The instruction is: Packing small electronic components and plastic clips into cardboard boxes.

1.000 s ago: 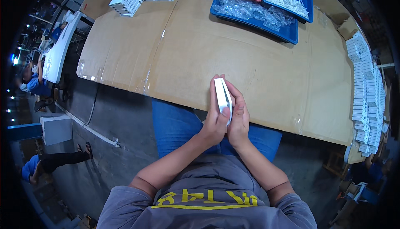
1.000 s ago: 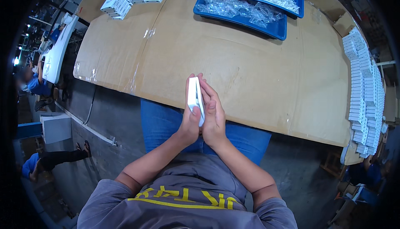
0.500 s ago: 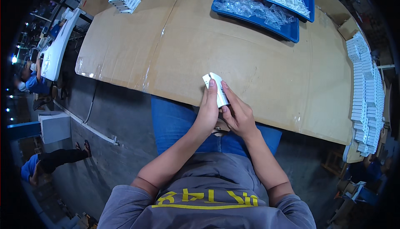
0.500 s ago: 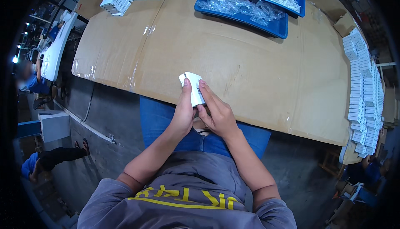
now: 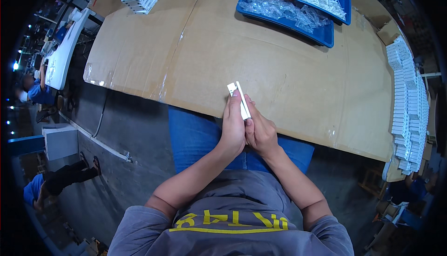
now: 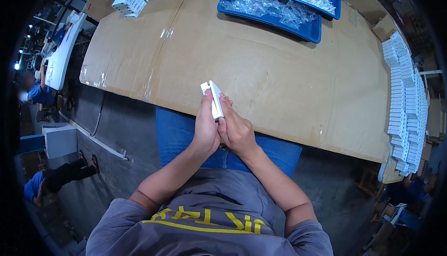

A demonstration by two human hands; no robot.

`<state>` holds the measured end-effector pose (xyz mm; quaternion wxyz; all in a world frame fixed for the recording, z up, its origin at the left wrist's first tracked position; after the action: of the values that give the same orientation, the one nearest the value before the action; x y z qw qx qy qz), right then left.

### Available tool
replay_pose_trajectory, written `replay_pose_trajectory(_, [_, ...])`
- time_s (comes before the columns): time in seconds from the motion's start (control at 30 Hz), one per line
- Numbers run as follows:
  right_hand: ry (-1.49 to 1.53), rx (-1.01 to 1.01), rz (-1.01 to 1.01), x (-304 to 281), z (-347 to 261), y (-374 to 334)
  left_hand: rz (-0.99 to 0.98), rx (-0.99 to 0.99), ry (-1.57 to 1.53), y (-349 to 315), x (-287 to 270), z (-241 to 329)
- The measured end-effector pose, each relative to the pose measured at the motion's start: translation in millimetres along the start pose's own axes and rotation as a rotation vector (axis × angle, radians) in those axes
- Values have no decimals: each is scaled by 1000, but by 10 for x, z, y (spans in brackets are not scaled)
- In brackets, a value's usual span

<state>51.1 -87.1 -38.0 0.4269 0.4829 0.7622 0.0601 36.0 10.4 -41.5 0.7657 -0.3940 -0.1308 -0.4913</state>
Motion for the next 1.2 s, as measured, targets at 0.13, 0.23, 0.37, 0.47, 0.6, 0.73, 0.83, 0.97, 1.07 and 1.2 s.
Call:
replay_pose_trajectory(0.13, [15, 41, -49, 8, 0, -23, -30, 9, -13, 8, -13, 0])
replay_pose_trajectory(0.23, [11, 29, -26, 15, -18, 6, -8, -27, -2, -1, 2, 38])
replay_pose_trajectory(0.37, [5, 33, -21, 11, -25, 4, -45, -26, -12, 34, -32, 19])
replay_pose_trajectory(0.47, [45, 84, -35, 30, -24, -19, -50, -47, -38, 24, -42, 26])
replay_pose_trajectory(0.6, [263, 123, -32, -42, -101, 141, -43, 20, -5, 58, -37, 155])
replay_pose_trajectory(0.73, [621, 317, -42, -103, 53, 208, -214, 232, 233, 132, 9, 355])
replay_pose_trajectory(0.83, [934, 711, -12, -192, 157, 160, -423, 338, 425, 13, 74, 492])
replay_pose_trajectory(0.97, [1262, 921, -124, -220, 58, 180, -548, 502, 745, 3, 17, 459])
replay_pose_trajectory(1.07, [1176, 855, -138, -242, 6, 200, -597, 557, 822, 7, 11, 425])
replay_pose_trajectory(1.2, [905, 598, 14, -157, 11, 194, -395, 369, 503, 26, -65, 316])
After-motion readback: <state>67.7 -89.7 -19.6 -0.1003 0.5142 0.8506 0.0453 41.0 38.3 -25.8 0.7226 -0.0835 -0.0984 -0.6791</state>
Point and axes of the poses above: each hand's wrist, its own y-axis towards the middle knuckle, its own x-axis out of the palm, z = x × y, the point moved 4 cm from there along y, towards the middle knuckle, and after that the axes turned 6 degrees about -z, right-handed, at the moved point
